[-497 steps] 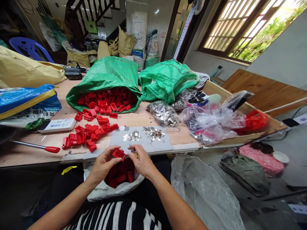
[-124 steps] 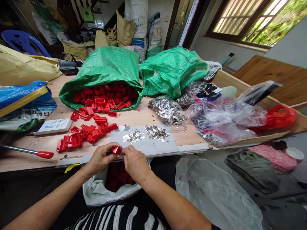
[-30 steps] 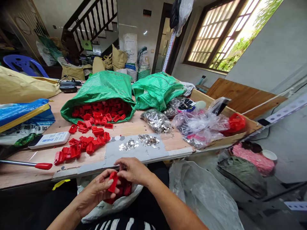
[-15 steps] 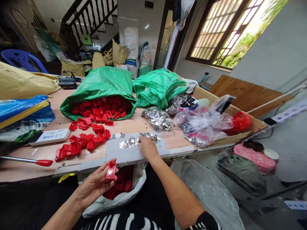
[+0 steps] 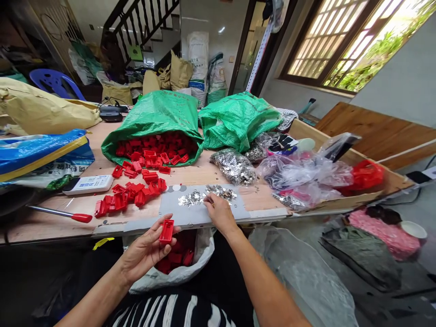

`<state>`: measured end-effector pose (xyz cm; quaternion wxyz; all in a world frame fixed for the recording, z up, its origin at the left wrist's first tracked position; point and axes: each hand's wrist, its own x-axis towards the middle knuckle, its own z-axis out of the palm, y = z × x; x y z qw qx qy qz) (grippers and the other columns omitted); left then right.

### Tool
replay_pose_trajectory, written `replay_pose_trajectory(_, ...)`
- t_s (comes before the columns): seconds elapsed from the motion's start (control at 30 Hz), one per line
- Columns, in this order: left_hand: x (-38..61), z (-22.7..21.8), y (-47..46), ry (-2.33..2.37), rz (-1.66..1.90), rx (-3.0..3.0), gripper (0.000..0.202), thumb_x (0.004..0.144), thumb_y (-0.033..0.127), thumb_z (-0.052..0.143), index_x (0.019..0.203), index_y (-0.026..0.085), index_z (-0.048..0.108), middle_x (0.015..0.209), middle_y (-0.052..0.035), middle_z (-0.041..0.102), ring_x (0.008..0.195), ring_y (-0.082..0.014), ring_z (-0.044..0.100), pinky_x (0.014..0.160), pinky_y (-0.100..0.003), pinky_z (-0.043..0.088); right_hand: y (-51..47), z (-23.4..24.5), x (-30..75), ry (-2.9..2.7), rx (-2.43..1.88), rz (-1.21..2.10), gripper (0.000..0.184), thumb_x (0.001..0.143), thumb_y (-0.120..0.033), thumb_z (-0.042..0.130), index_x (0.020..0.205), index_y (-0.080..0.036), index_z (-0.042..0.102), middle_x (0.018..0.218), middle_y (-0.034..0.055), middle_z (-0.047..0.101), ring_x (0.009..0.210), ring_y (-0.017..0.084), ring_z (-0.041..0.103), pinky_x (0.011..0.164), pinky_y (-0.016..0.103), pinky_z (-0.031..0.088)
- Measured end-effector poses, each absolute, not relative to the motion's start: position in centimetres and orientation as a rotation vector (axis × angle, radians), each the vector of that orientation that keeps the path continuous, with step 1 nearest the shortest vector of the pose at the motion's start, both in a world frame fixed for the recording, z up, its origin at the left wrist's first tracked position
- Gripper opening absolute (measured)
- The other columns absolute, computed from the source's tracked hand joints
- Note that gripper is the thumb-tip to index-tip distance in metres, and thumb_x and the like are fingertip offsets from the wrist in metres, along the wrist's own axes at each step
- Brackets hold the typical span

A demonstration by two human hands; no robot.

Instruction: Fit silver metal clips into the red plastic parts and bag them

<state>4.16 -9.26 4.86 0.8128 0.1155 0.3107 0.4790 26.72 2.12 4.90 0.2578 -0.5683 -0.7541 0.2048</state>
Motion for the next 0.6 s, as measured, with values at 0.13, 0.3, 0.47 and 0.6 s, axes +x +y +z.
replay_pose_trajectory(0.13,4.1,4.8,-9.3,0.664,1.043,0.278,0.06,0.082,0.016,0.066,0.136,0.021,0.042,0.116,-0.0137,0.064,0.089,-0.0197,0.07,0.078,-0.026,0.055,0.0,5.3,25.8,-1.907,-1.355,0.826,0.012,0.083,-0.027,0.053,0.084,-0.019,0.062,0.079,0.0013,0.066,0.076,0.016,0.059,0.071,0.026,0.043)
replay_pose_trajectory(0.3,4.1,4.8,-9.3,0.693,1.051,0.346,0.058,0.072,0.009,0.073,0.125,0.025,0.056,0.124,-0.0075,0.06,0.095,-0.0191,0.068,0.079,-0.024,0.054,-2.4,5.7,24.2,-1.832,-1.25,1.025,0.013,0.082,-0.029,0.057,0.085,-0.018,0.062,0.077,-0.0002,0.062,0.072,0.014,0.054,0.068,0.025,0.042)
replay_pose_trajectory(0.47,4.7,5.0,-9.5,0.796,1.125,0.505,0.058,0.062,0.007,0.079,0.115,0.025,0.063,0.123,-0.0059,0.061,0.09,-0.0189,0.068,0.079,-0.026,0.054,-3.8,5.7,23.4,-1.754,-1.18,1.214,0.012,0.083,-0.03,0.058,0.081,-0.018,0.06,0.071,-0.0027,0.056,0.062,0.011,0.047,0.059,0.022,0.039)
replay_pose_trajectory(0.6,5.0,5.2,-9.7,0.81,1.199,0.669,0.063,0.062,0.007,0.079,0.119,0.024,0.06,0.115,-0.0072,0.067,0.1,-0.0235,0.065,0.088,-0.031,0.05,-4.4,5.7,23.2,-1.7,-1.15,1.29,0.014,0.084,-0.032,0.058,0.082,-0.018,0.058,0.068,-0.004,0.051,0.056,0.009,0.042,0.054,0.021,0.036)
